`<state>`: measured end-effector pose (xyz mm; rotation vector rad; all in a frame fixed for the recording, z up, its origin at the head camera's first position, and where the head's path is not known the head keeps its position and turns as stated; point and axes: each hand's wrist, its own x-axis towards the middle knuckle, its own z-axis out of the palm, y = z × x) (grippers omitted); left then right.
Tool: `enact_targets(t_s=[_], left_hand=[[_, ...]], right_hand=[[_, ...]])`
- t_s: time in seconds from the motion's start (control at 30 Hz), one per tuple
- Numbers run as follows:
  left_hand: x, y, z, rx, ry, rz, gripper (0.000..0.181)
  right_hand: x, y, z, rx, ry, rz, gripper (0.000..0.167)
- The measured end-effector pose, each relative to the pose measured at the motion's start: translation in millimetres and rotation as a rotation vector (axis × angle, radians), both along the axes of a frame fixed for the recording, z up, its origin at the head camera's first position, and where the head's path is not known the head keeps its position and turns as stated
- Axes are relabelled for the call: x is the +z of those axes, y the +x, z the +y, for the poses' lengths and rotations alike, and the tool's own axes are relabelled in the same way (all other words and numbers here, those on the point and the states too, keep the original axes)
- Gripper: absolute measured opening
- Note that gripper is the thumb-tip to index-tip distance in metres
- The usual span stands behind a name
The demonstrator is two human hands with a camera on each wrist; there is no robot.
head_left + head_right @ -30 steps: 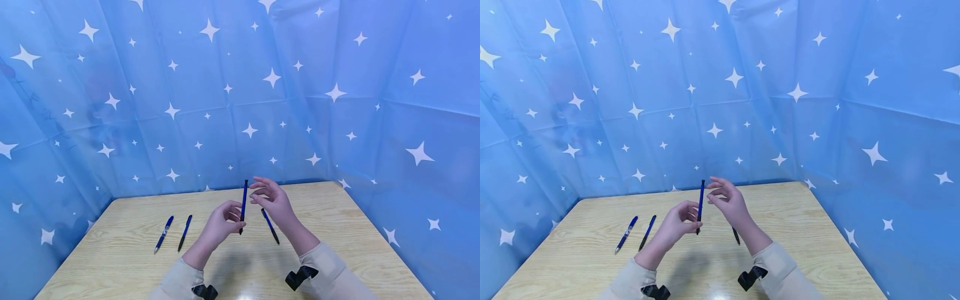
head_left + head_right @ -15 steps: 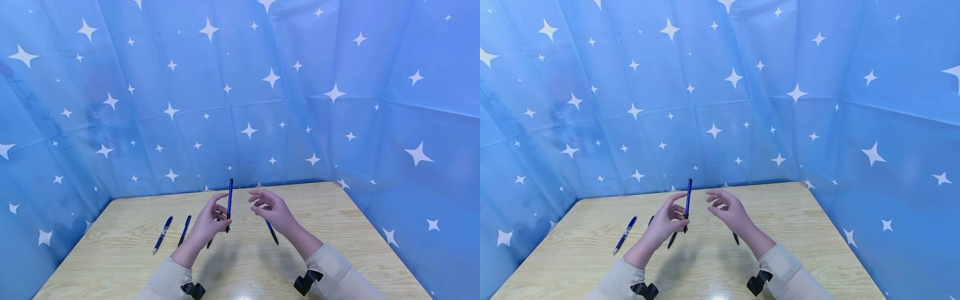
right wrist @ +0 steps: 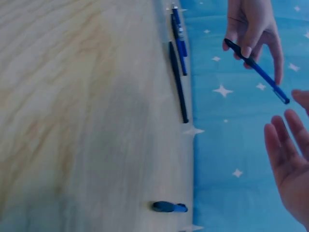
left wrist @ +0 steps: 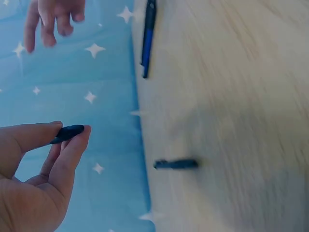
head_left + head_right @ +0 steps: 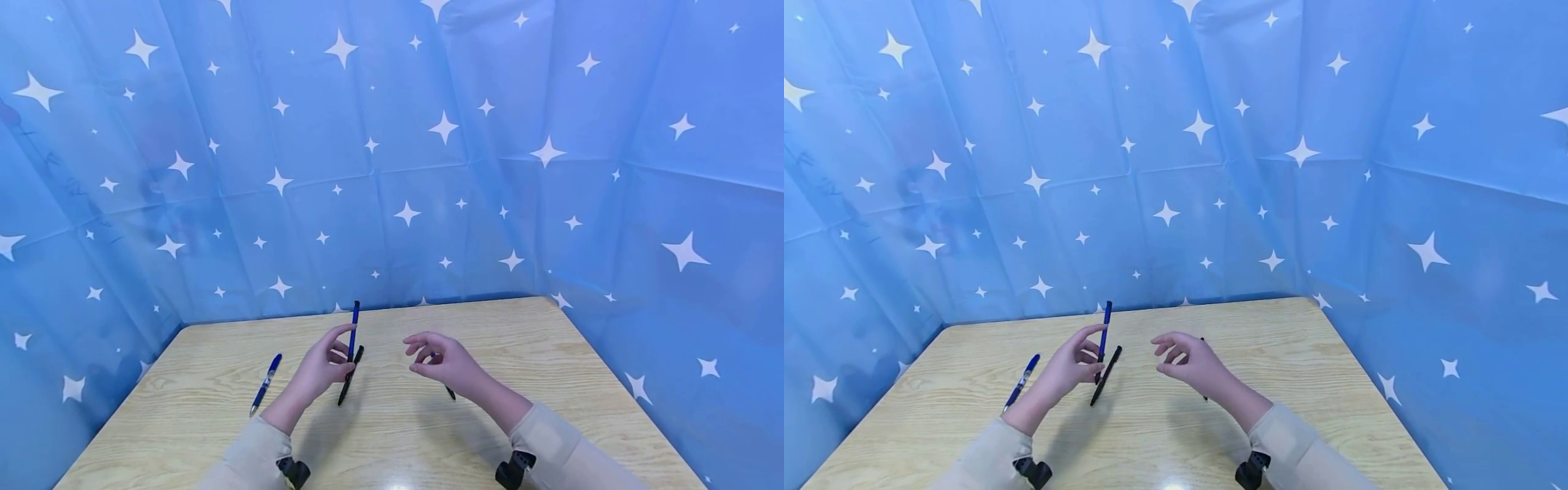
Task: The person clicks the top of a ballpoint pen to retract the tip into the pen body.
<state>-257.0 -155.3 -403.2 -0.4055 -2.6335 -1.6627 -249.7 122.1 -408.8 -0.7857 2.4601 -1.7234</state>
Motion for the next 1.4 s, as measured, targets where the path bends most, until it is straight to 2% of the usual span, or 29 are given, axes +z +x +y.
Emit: enact_targets(t_s=[0.23, 0.57, 0.77, 1.03, 1.4], left_hand=[[-12.5, -11.4, -18.3, 0.028, -0.064, -0.010, 0.069], [-25.5, -21.5, -34.0, 0.053, -0.037, -0.138, 0.069], [-32.4, -28.7, -42.2, 0.048, -0.069, -0.189, 0.068], [-38.2, -32.3, -49.1, 0.006, -0.084, -0.250, 0.065], [-43.4, -35.3, -52.7, 0.034, -0.170, -0.271, 0.064]], right_hand=[[-11.4, 2.6, 5, 0.040, 0.031, -0.029, 0.040], [-24.6, 12.5, 13, 0.072, 0.064, -0.043, 0.040], [-26.8, 18.4, 20, 0.084, 0.114, -0.060, 0.038], [-33.7, 24.5, 29, 0.097, 0.150, -0.023, 0.036], [-38.2, 30.7, 35, 0.154, 0.184, -0.024, 0.035]])
